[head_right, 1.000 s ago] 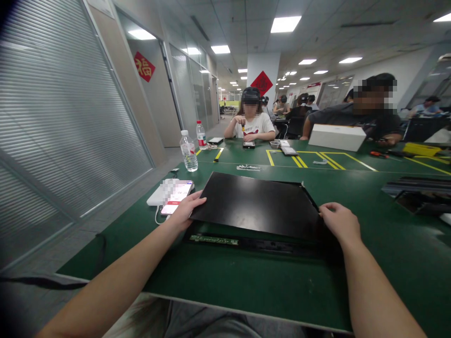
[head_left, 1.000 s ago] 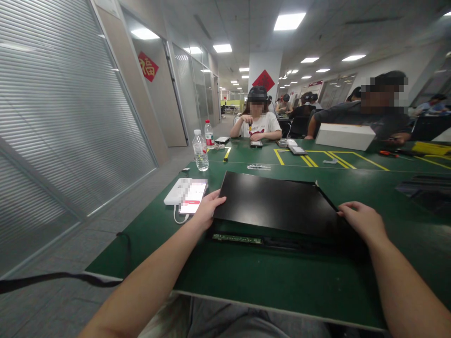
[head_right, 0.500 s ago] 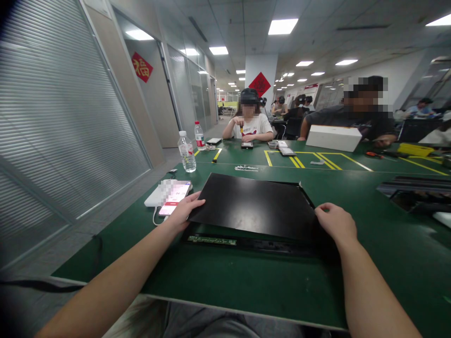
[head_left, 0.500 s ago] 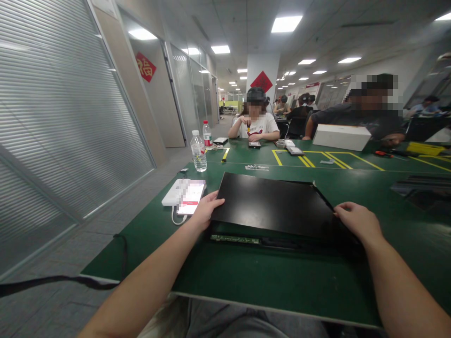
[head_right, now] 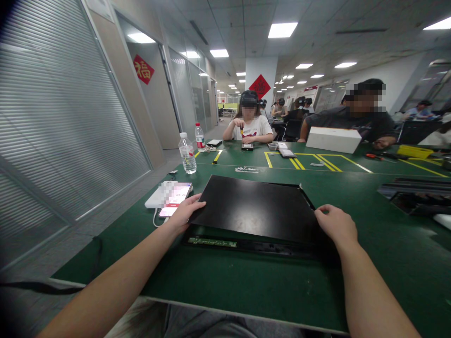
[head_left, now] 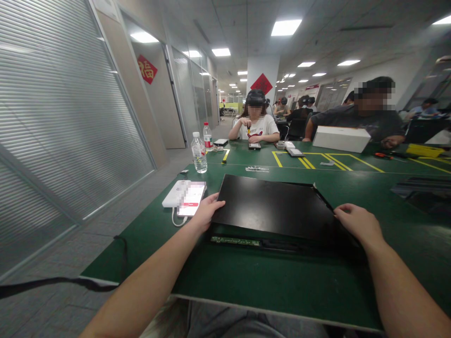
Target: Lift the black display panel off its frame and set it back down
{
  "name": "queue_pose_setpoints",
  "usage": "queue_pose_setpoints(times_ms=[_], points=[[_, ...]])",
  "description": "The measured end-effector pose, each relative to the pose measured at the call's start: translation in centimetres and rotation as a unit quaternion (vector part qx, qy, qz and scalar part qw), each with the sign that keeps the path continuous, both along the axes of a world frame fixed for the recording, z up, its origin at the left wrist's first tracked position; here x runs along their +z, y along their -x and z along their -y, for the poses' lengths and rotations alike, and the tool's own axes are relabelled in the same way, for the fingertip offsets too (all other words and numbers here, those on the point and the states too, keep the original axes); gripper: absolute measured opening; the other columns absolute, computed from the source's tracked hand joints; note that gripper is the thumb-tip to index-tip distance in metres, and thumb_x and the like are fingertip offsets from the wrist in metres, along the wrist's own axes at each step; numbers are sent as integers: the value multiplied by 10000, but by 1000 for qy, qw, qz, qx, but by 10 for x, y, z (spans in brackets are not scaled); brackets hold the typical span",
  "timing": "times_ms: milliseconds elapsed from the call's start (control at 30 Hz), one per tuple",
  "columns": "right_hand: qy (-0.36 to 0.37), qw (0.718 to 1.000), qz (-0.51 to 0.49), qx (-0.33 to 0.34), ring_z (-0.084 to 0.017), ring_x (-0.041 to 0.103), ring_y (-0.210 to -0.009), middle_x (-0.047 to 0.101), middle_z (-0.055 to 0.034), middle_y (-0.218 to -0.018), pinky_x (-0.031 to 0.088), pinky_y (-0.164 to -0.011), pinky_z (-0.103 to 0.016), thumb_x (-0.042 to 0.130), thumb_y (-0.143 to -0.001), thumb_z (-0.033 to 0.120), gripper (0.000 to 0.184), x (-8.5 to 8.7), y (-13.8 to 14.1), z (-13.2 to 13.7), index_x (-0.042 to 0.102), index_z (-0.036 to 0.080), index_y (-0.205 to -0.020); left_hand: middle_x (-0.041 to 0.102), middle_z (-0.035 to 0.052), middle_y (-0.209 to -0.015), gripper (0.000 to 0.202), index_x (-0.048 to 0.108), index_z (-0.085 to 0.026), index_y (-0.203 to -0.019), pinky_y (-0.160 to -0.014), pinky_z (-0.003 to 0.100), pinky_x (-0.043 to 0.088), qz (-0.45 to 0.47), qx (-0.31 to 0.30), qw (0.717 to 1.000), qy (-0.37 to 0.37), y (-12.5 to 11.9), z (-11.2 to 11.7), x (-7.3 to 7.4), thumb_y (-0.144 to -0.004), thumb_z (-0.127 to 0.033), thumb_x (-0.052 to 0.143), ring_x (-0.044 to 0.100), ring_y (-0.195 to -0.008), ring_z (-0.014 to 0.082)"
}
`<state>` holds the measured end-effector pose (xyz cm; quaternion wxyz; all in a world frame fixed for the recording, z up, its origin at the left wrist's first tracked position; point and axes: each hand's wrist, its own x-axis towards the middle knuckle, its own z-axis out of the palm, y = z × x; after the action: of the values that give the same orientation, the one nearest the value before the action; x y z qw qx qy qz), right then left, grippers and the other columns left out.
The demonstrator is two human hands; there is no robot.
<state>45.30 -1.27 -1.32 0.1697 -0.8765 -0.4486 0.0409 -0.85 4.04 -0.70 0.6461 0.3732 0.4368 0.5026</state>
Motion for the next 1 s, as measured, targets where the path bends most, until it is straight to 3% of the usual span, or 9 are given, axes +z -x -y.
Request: queue_pose_setpoints(times_ms=[133,633,1000], points=[[-2,1000,-4,-1,-306,672,-802,760,-133,-928,470,-674,-389,521,-824,444,369,0,-1,1,790,259,-996,828,121,-940,723,576,-94,-1436,-690,304,623,-13,28,1000,5,0,0,0,-748,-38,791,795,-795,242],[3,1000,1,-1,-308,675,-824,760,-131,-933,466,-673,-386,521,-834,444,362,-1,-2,0,791,264,-995,802,59,-837,482,612,-162,-1197,-651,289,590,-44,32,998,-15,-3,4,5,-751,-59,762,758,-700,209],[-28,1000,-3,-7,-315,694,-807,767,-123,-891,500,-686,-395,564,-805,444,323,-5,-5,0,798,260,-932,804,79,-880,567,615,-154,-1292,-675,306,597,-49,33,998,-4,-2,6,7,-756,-67,779,764,-727,226]])
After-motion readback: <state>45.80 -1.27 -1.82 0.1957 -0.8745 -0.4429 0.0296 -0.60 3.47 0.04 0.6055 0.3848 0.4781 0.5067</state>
